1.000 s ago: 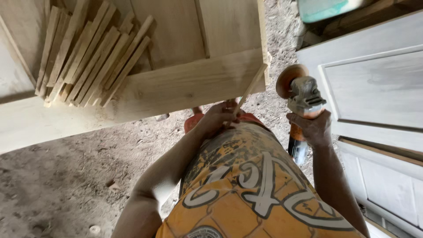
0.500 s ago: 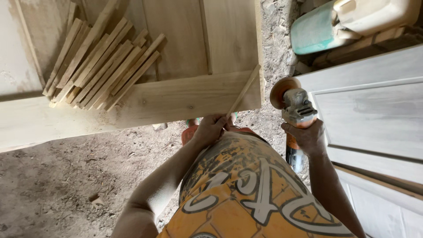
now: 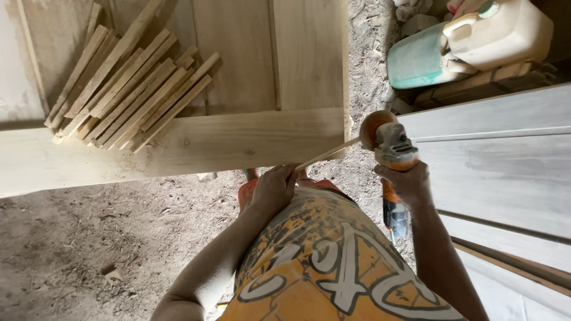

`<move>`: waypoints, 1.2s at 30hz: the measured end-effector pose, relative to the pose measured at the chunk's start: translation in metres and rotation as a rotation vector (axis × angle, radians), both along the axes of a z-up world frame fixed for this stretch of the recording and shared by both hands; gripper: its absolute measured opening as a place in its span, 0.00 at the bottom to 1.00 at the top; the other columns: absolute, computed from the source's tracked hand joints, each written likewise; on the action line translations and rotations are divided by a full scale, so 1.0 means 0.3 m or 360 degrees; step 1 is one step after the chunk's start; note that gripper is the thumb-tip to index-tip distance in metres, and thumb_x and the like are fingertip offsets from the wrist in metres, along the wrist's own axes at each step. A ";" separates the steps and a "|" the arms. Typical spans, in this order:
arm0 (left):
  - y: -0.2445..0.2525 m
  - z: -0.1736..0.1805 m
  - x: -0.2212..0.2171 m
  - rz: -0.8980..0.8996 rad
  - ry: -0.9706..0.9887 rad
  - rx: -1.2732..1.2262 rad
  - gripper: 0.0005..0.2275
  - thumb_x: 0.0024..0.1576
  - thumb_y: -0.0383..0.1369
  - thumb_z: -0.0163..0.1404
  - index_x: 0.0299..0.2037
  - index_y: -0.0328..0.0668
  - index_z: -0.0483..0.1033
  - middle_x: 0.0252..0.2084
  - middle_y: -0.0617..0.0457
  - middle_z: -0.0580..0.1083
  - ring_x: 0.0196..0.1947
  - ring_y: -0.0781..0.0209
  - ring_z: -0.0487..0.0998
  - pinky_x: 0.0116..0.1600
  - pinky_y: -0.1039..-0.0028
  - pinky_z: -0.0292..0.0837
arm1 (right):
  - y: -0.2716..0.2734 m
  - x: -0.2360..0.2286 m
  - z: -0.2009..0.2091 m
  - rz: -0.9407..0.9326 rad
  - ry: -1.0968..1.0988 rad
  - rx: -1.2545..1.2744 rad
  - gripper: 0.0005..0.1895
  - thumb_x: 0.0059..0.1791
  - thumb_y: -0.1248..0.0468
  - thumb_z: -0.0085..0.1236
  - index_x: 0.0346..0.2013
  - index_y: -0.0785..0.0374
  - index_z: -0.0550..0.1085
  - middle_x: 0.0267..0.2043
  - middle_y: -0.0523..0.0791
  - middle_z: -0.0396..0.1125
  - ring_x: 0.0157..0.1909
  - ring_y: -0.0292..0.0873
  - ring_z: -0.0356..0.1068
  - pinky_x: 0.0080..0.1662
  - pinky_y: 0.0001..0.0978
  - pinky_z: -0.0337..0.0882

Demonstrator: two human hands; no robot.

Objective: The person uses a handheld power tool with a sanding disc to smooth the edges and ends of thin wooden strips while holding them against a larger wooden surface.

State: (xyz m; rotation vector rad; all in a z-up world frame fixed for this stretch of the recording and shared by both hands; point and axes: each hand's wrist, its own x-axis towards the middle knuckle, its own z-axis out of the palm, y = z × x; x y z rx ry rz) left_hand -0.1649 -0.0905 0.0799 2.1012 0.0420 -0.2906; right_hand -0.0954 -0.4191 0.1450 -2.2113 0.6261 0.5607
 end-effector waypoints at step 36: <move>-0.003 -0.015 -0.022 -0.0104 0.0092 0.0259 0.14 0.63 0.39 0.47 0.54 0.44 0.77 0.33 0.46 0.81 0.30 0.48 0.83 0.37 0.58 0.79 | -0.078 0.036 -0.016 -0.0066 -0.0024 0.0038 0.20 0.41 0.61 0.74 0.43 0.67 0.77 0.39 0.49 0.76 0.35 0.41 0.76 0.39 0.35 0.80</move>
